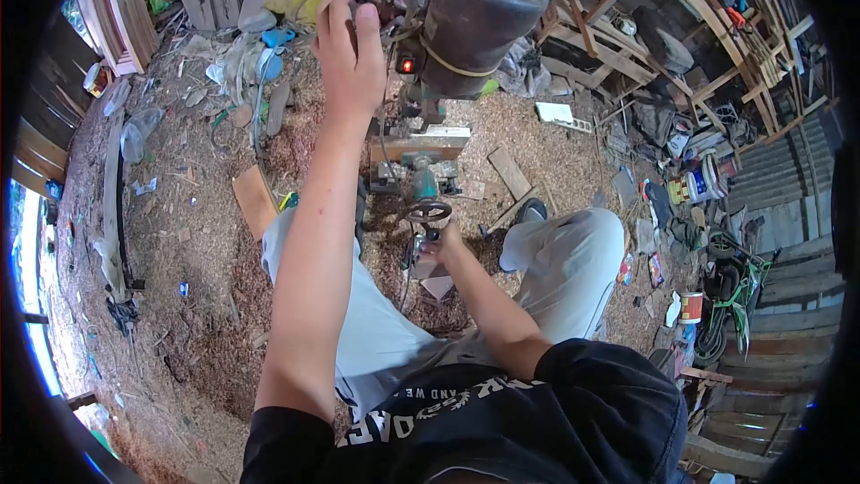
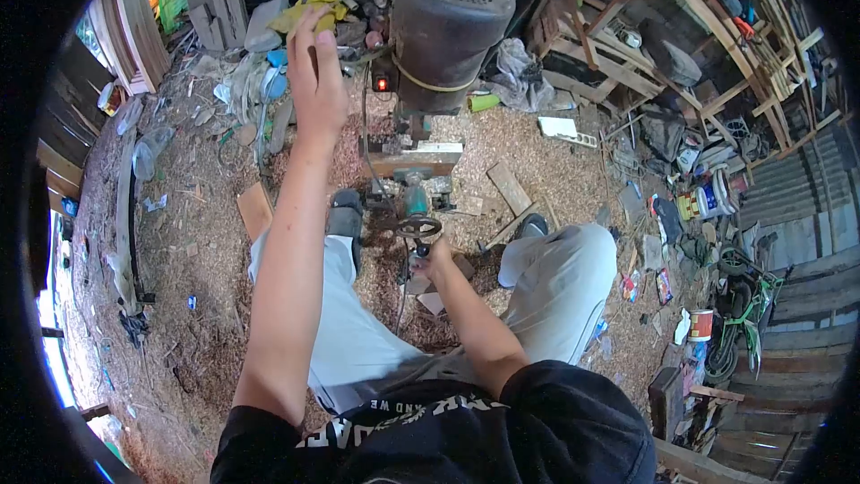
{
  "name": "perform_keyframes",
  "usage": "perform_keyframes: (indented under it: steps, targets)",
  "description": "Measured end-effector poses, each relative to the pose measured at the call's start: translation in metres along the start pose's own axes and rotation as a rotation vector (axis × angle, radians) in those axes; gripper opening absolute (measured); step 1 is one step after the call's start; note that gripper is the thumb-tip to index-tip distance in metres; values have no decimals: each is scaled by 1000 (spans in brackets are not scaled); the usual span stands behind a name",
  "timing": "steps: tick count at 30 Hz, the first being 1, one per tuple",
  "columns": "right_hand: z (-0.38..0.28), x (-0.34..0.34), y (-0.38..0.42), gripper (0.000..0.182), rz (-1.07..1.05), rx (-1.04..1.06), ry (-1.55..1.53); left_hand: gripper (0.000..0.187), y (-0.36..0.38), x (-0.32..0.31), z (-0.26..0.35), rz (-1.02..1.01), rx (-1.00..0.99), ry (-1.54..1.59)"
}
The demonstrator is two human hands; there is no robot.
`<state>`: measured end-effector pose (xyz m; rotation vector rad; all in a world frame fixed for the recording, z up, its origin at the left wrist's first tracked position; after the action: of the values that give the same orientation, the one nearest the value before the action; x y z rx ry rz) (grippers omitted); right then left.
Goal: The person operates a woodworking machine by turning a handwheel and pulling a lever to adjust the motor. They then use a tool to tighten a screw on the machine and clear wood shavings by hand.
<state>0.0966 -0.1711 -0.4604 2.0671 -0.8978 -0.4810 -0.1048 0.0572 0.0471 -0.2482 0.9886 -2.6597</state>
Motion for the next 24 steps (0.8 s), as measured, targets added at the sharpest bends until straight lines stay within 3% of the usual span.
perform_keyframes:
  steps: [1,3,4,6,7,10,12,14,16,18,22,24]
  targets:
    - [6,2,-2,81,4,-11,0,46,-1,0,-3,-16,22,14]
    - [32,-39,16,69,-375,-481,-347,46,-2,1,-6,-3,17,9]
    - [30,-36,5,69,-379,-482,-343,47,-5,3,-7,15,7,7]
    - [29,-58,31,51,-619,-857,-562,47,-9,4,-12,22,9,-6]
    - [28,-51,18,37,-434,-761,-487,47,-9,4,-14,24,14,-14]
    - [15,-60,26,40,-473,-852,-595,47,-12,4,-20,35,38,-12]
    - [30,-66,19,42,-412,-803,-597,46,-15,1,-21,41,54,-5]
    - [10,-64,5,42,-349,-353,-707,44,-16,-1,-20,47,61,58]
    - [14,-56,-4,42,-289,-351,-681,43,-16,-6,-21,64,44,57]
    - [17,-65,0,43,-428,-442,-712,42,-14,-9,-18,78,22,54]
    - [13,-60,7,39,-464,-509,-671,45,-10,-14,-17,34,60,-11]
    - [10,-58,3,33,-405,-374,-645,45,-11,-12,-13,25,49,5]
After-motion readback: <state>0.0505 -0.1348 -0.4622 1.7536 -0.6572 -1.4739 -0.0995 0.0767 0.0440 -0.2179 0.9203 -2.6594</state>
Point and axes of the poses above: each hand's wrist, its own y-axis away from the middle knuckle, its own x-axis out of the back of the hand, z = x × y, the point moved 9 cm from there along -y, towards the middle knuckle, and after that the axes turned 13 degrees about x, right-handed, at the moved point
